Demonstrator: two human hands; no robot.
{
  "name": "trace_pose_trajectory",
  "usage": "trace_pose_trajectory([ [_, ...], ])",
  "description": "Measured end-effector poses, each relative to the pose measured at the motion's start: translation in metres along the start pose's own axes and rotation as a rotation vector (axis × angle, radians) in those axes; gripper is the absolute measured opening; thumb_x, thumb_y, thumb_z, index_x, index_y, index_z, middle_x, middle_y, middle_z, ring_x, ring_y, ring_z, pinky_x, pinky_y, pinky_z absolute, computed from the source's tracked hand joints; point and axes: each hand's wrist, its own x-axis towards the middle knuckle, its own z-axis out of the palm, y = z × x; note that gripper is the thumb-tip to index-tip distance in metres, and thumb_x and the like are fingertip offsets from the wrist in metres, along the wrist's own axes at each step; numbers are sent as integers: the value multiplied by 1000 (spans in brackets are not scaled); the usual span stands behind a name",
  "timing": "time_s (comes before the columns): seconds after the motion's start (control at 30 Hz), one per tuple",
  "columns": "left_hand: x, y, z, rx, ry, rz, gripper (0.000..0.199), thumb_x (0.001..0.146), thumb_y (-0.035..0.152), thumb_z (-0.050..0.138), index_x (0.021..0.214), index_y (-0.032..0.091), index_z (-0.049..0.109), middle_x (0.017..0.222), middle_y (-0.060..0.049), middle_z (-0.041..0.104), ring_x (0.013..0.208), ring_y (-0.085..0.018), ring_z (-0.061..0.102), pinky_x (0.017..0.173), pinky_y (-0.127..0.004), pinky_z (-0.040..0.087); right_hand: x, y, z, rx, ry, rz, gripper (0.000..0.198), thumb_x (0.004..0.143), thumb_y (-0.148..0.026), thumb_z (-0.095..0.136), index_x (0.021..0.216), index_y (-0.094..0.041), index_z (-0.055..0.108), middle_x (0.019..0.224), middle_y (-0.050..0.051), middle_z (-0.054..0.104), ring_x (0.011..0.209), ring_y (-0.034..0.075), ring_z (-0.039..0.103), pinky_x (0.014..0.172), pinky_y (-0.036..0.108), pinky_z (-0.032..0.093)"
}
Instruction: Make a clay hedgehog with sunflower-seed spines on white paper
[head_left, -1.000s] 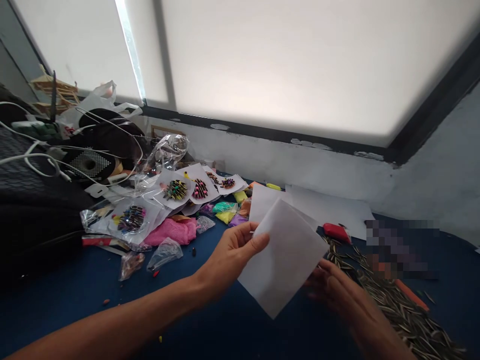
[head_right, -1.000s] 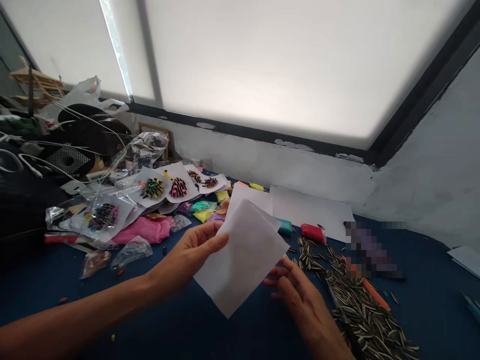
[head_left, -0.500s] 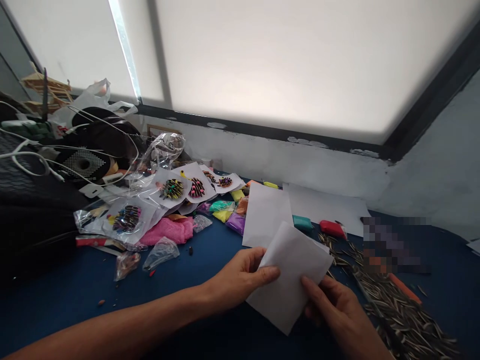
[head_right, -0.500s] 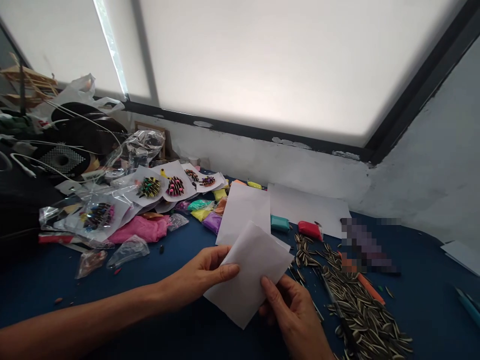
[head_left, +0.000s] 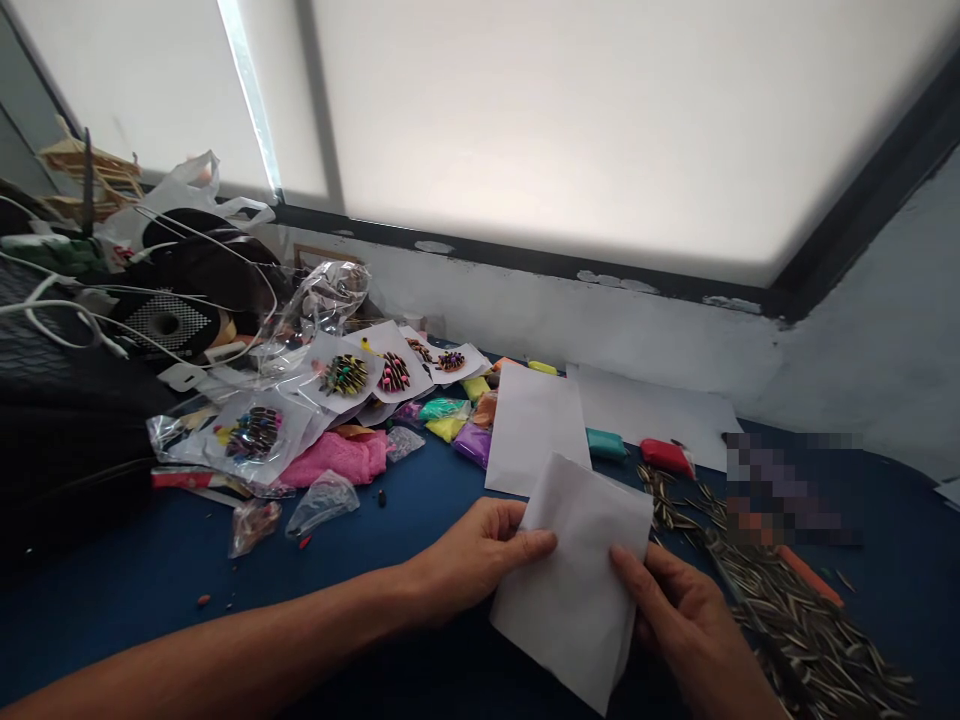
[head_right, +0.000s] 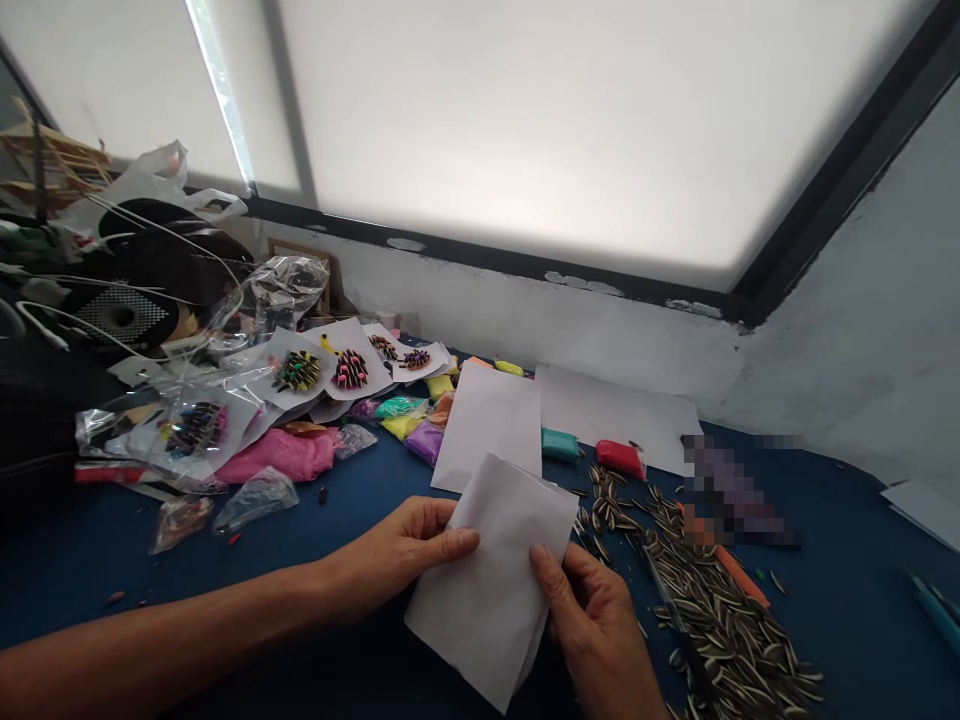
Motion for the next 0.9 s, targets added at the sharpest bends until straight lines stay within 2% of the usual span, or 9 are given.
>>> trace_pose_trajectory([
  [0.17,1,-1,-1,5,5,-10,55,75,58,71,101,9,69,95,-12,70,87,-20,64,80,-31,49,-4,-4,1,-36,23,-5,56,72,-61,69,107,-18,73,97,9,74,84,27,67,67,33,56],
  [0.37,2,-2,-3,65,57,-55,58,68,65,71,86,9,68,85,-8,68,73,-15,60,69,-26,46,-3,-6,3,-27,90,-28,56,71,-61,70,108,-18,72,94,8,74,81,26,68,66,32,56],
  [0.47,2,-2,-2,72,46,-63,57,72,64,69,86,9,68,85,-8,68,74,-16,61,70,-27,46,-1,-3,0,-8,75,-55,55,74,-59,69,112,-19,70,96,7,74,82,25,68,68,33,56],
  [0.63,2,2,1,27,79,26,53,74,59,70,94,10,67,89,-9,68,83,-20,62,79,-32,47,-2,-2,1,-67,13,-60,53,76,-58,67,110,-18,71,90,7,74,77,25,67,71,36,56],
  [0.73,2,3,0,38,84,28,54,73,60,70,89,9,68,83,-9,67,78,-19,61,75,-30,47,-2,-2,2,-70,-14,-39,54,77,-59,65,111,-18,71,92,7,74,75,24,67,71,36,56],
  [0.9,2,0,-1,102,49,-40,61,68,66,70,85,8,68,82,-8,66,72,-16,58,68,-27,44,0,0,-2,-62,28,-42,56,76,-61,66,113,-18,70,90,7,74,74,23,65,65,33,54],
])
